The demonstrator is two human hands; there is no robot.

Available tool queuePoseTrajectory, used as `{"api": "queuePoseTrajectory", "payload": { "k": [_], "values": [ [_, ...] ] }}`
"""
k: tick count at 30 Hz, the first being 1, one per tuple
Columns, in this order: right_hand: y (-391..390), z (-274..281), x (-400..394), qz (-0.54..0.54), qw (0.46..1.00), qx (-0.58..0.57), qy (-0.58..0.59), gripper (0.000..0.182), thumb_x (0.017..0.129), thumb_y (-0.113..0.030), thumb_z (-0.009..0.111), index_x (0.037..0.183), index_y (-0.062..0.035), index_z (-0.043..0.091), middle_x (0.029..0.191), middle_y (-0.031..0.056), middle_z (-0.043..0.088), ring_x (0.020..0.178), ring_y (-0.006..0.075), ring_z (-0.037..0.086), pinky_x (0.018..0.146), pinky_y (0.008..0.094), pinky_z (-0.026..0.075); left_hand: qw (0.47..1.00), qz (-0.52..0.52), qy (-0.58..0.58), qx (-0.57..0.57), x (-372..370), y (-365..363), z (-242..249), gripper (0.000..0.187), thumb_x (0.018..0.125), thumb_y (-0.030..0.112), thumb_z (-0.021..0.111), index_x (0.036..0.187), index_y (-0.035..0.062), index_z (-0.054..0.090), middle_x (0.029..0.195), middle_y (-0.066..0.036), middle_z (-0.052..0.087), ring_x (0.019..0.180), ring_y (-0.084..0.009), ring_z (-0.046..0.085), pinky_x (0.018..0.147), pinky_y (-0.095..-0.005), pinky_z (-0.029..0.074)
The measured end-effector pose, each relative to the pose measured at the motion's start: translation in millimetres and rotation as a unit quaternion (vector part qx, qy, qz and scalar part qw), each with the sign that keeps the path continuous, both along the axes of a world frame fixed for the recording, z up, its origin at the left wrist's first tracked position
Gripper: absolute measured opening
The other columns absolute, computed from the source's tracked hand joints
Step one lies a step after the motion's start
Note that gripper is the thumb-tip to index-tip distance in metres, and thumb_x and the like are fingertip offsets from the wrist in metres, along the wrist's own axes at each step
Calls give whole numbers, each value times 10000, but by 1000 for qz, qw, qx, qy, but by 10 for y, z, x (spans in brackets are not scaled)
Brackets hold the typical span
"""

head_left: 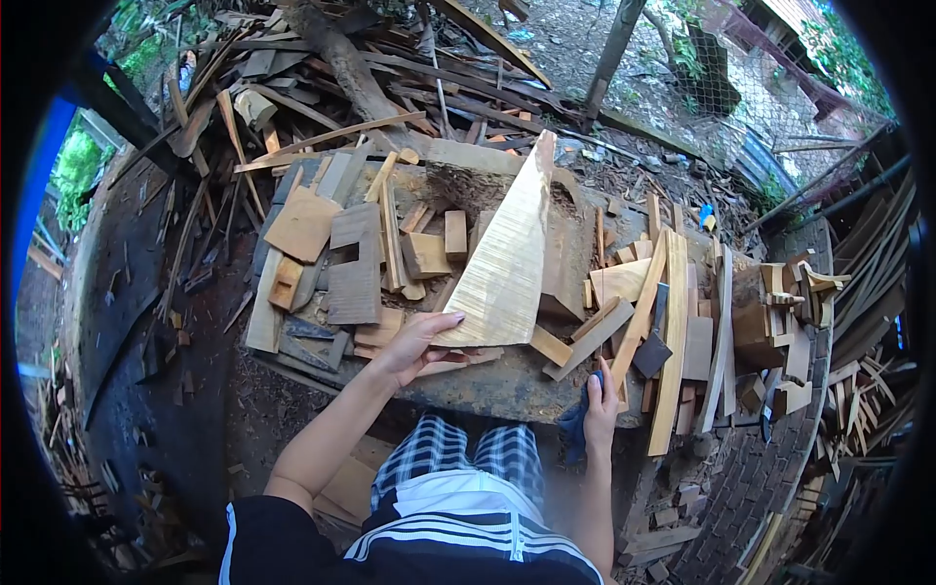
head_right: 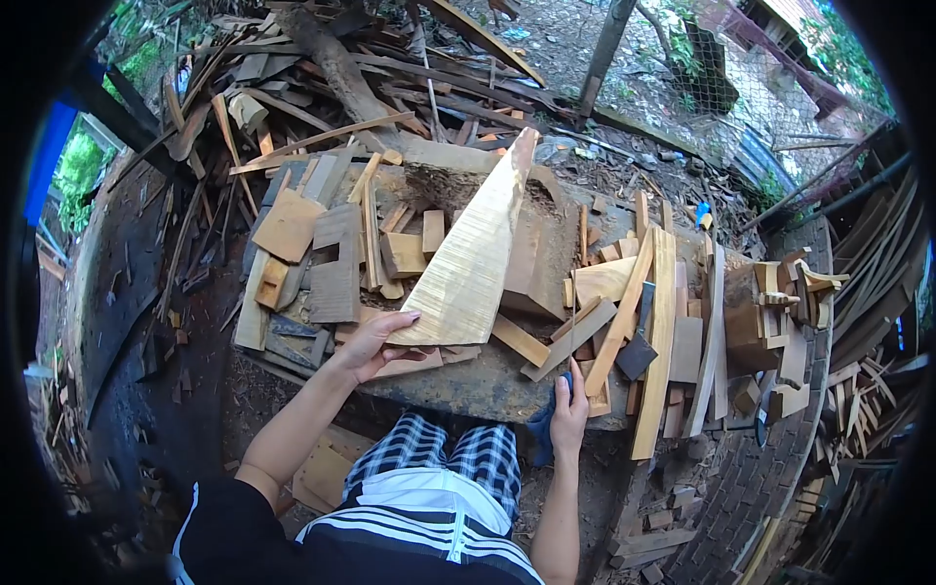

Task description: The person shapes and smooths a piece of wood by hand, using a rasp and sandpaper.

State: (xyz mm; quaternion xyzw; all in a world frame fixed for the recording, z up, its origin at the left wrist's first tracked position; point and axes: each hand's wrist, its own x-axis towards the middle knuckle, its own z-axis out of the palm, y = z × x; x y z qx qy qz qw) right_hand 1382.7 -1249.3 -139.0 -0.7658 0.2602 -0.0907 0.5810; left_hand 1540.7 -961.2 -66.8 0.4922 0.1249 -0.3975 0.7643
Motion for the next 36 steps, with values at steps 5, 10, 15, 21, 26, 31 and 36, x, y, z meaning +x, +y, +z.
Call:
{"api": "queuePoseTrajectory", "payload": {
  "k": [5,10,15,21,26,31,36],
  "values": [
    [-9,-63,43,3,1000,-25,14,451,1029,-239,497,1409,4,493,1307,155,609,1191,206,560,1034,321,403,999,-24,-15,29,103,163,-188,356,983,268,561,1139,-47,620,946,-133,711,826,-165,697,788,-298,584],
    [86,-33,70,9,999,-44,15,457,1024,-259,509,1402,-1,503,1296,170,618,1191,221,570,1037,331,405,997,-55,3,53,-80,62,-420,402,995,328,555,1200,-15,596,1059,-107,692,893,-169,698,835,-319,580],
    [141,-79,35,20,998,-48,34,470,1019,-285,524,1400,-11,508,1324,187,605,1230,249,566,1043,336,404,987,-136,22,80,-385,-56,-1169,415,1001,375,558,1274,62,576,1119,-65,676,963,-153,679,862,-318,555],
    [177,-108,-40,24,997,-50,61,459,1011,-251,531,1390,6,505,1268,161,628,1177,206,569,1020,322,413,982,-159,21,102,-419,-52,-1536,488,984,412,584,1347,89,532,1249,-45,622,1164,-168,595,952,-409,518],
    [225,-61,54,25,996,-67,50,469,1008,-303,541,1384,-23,522,1249,207,645,1173,275,613,987,350,450,975,-110,154,-114,-188,-185,-1573,611,964,360,625,1442,43,416,1394,-140,516,1202,-265,579,995,-520,502],
    [225,25,110,26,994,-96,38,481,1007,-316,547,1386,-22,518,1227,204,656,1149,271,626,976,348,457,986,-104,92,-89,-172,-422,-1619,596,885,146,711,1386,-32,441,1316,-164,567,1170,-256,601,981,-418,530],
    [216,108,62,16,997,-61,40,448,1006,-278,547,1360,-4,535,1195,155,660,1112,217,603,985,325,435,974,-103,-108,171,49,-100,-902,459,773,16,680,1211,-83,581,1087,-140,688,970,-224,677,901,-326,534]
  ]
}}
